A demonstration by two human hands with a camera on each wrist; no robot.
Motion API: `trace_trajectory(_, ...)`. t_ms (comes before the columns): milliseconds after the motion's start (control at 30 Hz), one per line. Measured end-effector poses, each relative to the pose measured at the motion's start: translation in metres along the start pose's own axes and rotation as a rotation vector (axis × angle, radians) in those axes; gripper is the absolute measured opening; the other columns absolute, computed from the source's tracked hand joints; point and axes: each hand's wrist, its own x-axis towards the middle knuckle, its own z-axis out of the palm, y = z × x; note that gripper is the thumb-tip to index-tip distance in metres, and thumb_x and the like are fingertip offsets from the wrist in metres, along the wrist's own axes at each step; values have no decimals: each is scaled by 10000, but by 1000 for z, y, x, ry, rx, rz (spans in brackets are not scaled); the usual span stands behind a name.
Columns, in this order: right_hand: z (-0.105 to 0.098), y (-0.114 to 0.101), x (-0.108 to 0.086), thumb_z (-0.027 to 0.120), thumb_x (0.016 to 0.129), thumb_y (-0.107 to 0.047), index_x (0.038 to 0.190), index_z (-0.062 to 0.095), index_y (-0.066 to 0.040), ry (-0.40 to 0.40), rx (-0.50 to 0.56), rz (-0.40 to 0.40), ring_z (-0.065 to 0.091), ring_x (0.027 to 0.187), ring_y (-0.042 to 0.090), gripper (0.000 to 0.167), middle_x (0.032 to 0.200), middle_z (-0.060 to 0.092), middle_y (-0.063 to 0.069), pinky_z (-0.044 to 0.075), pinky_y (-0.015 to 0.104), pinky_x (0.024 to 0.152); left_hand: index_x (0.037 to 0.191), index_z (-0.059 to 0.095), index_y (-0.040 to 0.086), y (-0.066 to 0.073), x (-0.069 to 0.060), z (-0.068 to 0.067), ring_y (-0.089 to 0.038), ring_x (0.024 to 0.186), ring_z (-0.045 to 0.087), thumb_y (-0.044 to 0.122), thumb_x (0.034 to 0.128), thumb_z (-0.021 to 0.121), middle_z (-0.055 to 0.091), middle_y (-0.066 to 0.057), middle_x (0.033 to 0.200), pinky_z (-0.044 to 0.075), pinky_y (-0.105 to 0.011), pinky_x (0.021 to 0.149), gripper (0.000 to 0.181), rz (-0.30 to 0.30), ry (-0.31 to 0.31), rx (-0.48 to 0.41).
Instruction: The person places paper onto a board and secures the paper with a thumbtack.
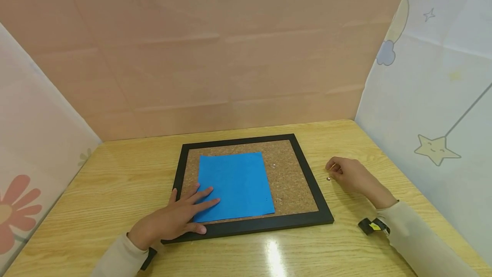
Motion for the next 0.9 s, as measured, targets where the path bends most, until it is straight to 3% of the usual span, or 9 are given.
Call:
trace_trajectory(567, -4, 11, 1, 652, 939, -100, 967, 686, -134, -66, 58, -33, 619, 818, 108, 55, 905, 687, -23, 517, 327, 710, 1561, 337, 327, -1, 0, 0, -467, 1535, 39, 508, 916, 600, 170, -84, 1681, -21, -844, 1029, 719, 0, -2, 13)
trace_trajectory(900, -7, 12, 0, 713, 916, -150, 967, 693, -154, -144, 150, -51, 605, 829, 109, 55, 923, 677, -18, 508, 274, 699, 1560, 338, 330, -1, 0, 0, -465, 1535, 47, 513, 914, 598, 176, -82, 1680, -21, -843, 1030, 720, 0, -2, 12)
